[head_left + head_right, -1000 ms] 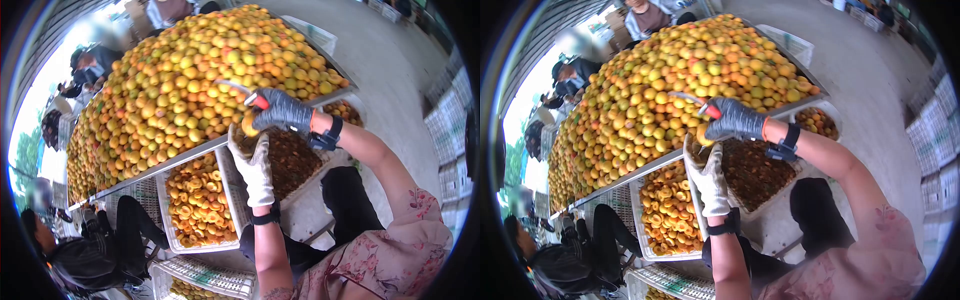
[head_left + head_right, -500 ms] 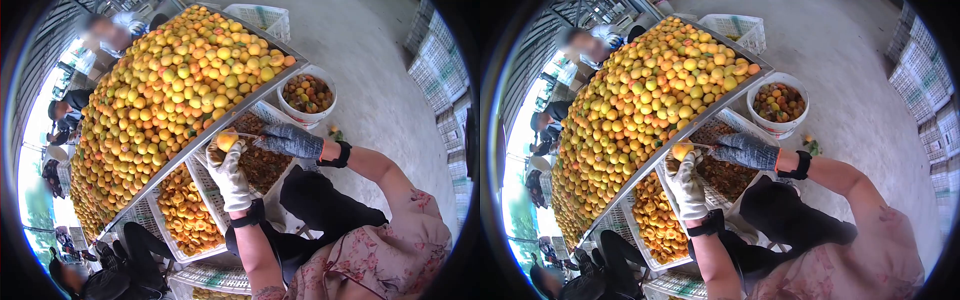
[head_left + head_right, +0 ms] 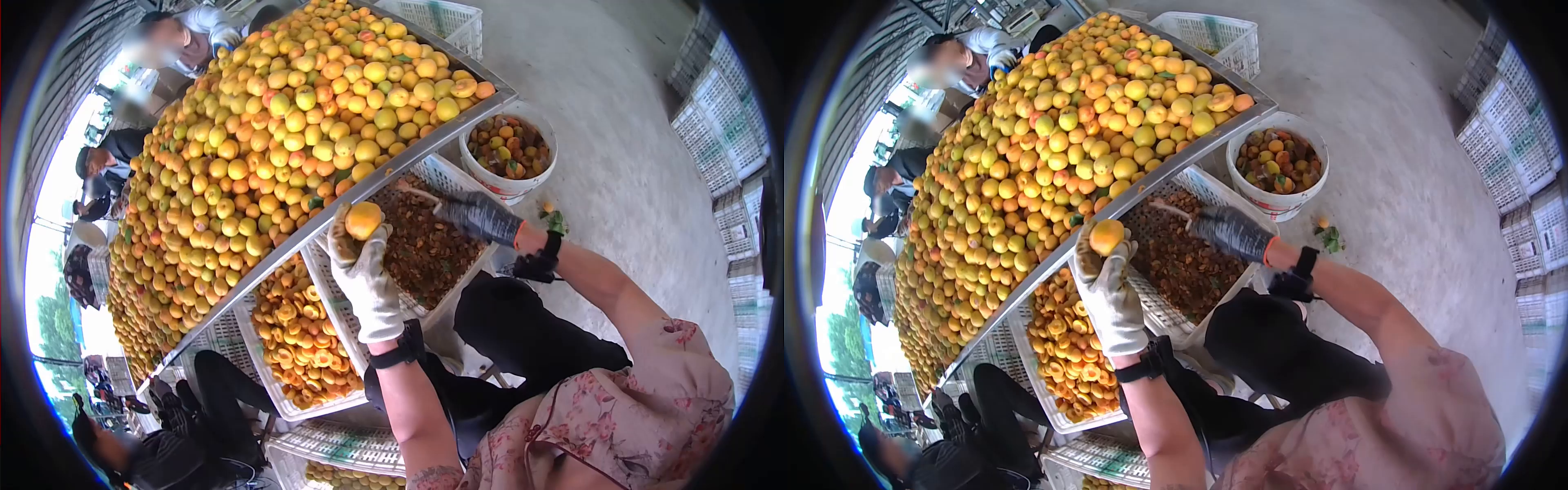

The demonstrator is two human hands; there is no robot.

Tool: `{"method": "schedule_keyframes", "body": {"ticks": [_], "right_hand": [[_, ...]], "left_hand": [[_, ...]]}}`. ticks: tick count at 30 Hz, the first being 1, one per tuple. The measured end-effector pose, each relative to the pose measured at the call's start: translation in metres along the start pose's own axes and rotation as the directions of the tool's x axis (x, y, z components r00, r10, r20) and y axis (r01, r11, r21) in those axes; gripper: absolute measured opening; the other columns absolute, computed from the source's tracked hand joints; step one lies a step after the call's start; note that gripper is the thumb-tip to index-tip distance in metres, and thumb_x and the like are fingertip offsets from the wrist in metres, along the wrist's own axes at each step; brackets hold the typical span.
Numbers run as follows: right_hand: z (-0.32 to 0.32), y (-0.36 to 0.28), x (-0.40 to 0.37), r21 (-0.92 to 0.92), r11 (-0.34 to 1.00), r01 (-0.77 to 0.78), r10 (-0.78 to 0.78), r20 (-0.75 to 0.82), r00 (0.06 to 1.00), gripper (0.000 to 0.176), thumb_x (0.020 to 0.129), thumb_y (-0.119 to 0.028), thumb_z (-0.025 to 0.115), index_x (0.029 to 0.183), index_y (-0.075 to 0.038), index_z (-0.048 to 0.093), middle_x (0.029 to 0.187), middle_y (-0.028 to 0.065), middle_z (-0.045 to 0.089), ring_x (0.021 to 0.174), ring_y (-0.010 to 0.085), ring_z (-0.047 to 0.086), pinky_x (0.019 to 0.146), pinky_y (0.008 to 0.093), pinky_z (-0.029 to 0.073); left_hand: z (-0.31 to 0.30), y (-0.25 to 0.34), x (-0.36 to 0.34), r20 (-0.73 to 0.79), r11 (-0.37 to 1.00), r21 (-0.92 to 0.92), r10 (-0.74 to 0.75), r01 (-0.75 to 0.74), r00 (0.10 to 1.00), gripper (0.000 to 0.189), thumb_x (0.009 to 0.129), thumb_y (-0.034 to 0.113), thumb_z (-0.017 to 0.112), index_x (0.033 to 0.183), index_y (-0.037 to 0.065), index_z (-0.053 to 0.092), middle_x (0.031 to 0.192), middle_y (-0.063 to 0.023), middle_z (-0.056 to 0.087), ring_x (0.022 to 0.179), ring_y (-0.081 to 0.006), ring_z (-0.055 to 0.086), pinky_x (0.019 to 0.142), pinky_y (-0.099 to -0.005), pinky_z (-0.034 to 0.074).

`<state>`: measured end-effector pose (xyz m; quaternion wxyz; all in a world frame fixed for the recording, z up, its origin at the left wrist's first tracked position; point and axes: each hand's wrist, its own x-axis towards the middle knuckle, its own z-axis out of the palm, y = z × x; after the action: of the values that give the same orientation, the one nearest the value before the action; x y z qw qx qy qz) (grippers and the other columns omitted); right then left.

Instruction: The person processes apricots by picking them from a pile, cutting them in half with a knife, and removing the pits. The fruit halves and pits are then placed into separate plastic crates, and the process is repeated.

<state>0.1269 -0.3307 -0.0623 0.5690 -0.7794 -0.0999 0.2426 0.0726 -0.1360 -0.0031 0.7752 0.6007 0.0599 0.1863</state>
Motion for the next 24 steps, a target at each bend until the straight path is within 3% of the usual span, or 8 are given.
{"method": "schedule_keyframes", "body": {"ticks": [1, 4, 9, 12, 14, 17, 22, 24], "right_hand": [[0.002, 0.003, 0.005, -0.002, 1.000, 0.007, -0.007, 0.006, 1.000, 0.025, 0.093, -0.026, 0.058, 0.110, -0.009, 0.063, 0.069, -0.0017, 0.053, 0.061, 0.0069, 0.050, 0.050, 0.0210, 0.039], [0.007, -0.029, 0.003, 0.432, 0.901, -0.046, 0.042, 0.018, 0.999, 0.027, 0.092, -0.030, 0.061, 0.109, -0.010, 0.063, 0.068, -0.0019, 0.055, 0.060, 0.0049, 0.051, 0.048, 0.0209, 0.039], [0.038, -0.072, -0.008, 0.467, 0.884, 0.008, -0.047, 0.071, 0.996, 0.028, 0.092, -0.030, 0.061, 0.110, -0.009, 0.063, 0.070, -0.0020, 0.058, 0.058, 0.0034, 0.051, 0.047, 0.0191, 0.037], [0.051, -0.090, -0.003, 0.394, 0.916, 0.075, -0.121, 0.094, 0.988, 0.027, 0.092, -0.028, 0.061, 0.110, -0.009, 0.064, 0.068, -0.0022, 0.057, 0.058, 0.0032, 0.050, 0.046, 0.0191, 0.037], [0.060, -0.091, 0.003, 0.417, 0.907, 0.064, -0.128, 0.128, 0.983, 0.027, 0.092, -0.028, 0.061, 0.111, -0.009, 0.064, 0.068, -0.0023, 0.057, 0.058, 0.0033, 0.050, 0.046, 0.0189, 0.037], [0.067, -0.111, 0.000, 0.371, 0.928, 0.028, -0.115, 0.215, 0.970, 0.026, 0.092, -0.027, 0.060, 0.111, -0.009, 0.064, 0.069, -0.0027, 0.057, 0.057, 0.0032, 0.049, 0.046, 0.0184, 0.036], [0.082, -0.126, -0.007, 0.427, 0.898, 0.102, -0.209, 0.212, 0.955, 0.023, 0.094, -0.020, 0.058, 0.111, -0.007, 0.064, 0.071, -0.0044, 0.058, 0.055, 0.0024, 0.048, 0.044, 0.0179, 0.034], [0.087, -0.126, -0.009, 0.385, 0.908, 0.163, -0.252, 0.194, 0.948, 0.024, 0.094, -0.020, 0.058, 0.112, -0.006, 0.064, 0.074, -0.0039, 0.060, 0.059, 0.0022, 0.050, 0.046, 0.0169, 0.036]], "left_hand": [[-0.002, 0.002, -0.001, -0.027, 0.999, 0.052, -0.007, 0.008, 1.000, 0.044, 0.085, -0.003, 0.056, 0.128, -0.002, 0.047, 0.115, -0.0126, 0.054, 0.098, -0.0181, 0.058, 0.085, -0.0295, 0.052], [-0.007, 0.000, 0.000, -0.026, 1.000, 0.004, -0.005, 0.005, 1.000, 0.049, 0.078, -0.007, 0.067, 0.123, -0.002, 0.051, 0.110, -0.0075, 0.056, 0.097, -0.0152, 0.056, 0.084, -0.0247, 0.049], [-0.013, 0.008, -0.003, -0.028, 0.975, 0.217, 0.046, -0.038, 0.999, 0.049, 0.076, -0.005, 0.070, 0.121, -0.003, 0.050, 0.110, -0.0097, 0.056, 0.097, -0.0143, 0.056, 0.083, -0.0244, 0.049], [-0.024, 0.017, -0.006, -0.047, 0.997, 0.080, -0.002, 0.006, 0.999, 0.051, 0.079, -0.002, 0.068, 0.126, -0.003, 0.048, 0.111, -0.0088, 0.056, 0.099, -0.0138, 0.056, 0.082, -0.0238, 0.049], [-0.029, 0.033, -0.008, -0.094, 1.000, -0.011, 0.013, -0.014, 0.995, 0.044, 0.083, -0.001, 0.060, 0.126, 0.000, 0.049, 0.111, -0.0071, 0.056, 0.085, -0.0111, 0.057, 0.070, -0.0219, 0.048], [-0.052, 0.022, -0.004, -0.099, 0.990, -0.142, -0.015, 0.001, 0.995, 0.040, 0.086, 0.004, 0.058, 0.125, 0.000, 0.050, 0.109, -0.0076, 0.057, 0.082, -0.0125, 0.058, 0.068, -0.0238, 0.049], [-0.070, 0.049, -0.012, -0.056, 0.876, -0.481, 0.024, -0.048, 0.998, 0.042, 0.086, 0.010, 0.058, 0.125, 0.002, 0.045, 0.111, -0.0149, 0.058, 0.096, -0.0258, 0.062, 0.085, -0.0374, 0.054], [-0.080, 0.055, -0.014, -0.046, 0.828, -0.559, 0.011, -0.035, 0.999, 0.044, 0.087, 0.013, 0.057, 0.127, 0.000, 0.045, 0.112, -0.0164, 0.058, 0.100, -0.0268, 0.061, 0.086, -0.0369, 0.052]]}}
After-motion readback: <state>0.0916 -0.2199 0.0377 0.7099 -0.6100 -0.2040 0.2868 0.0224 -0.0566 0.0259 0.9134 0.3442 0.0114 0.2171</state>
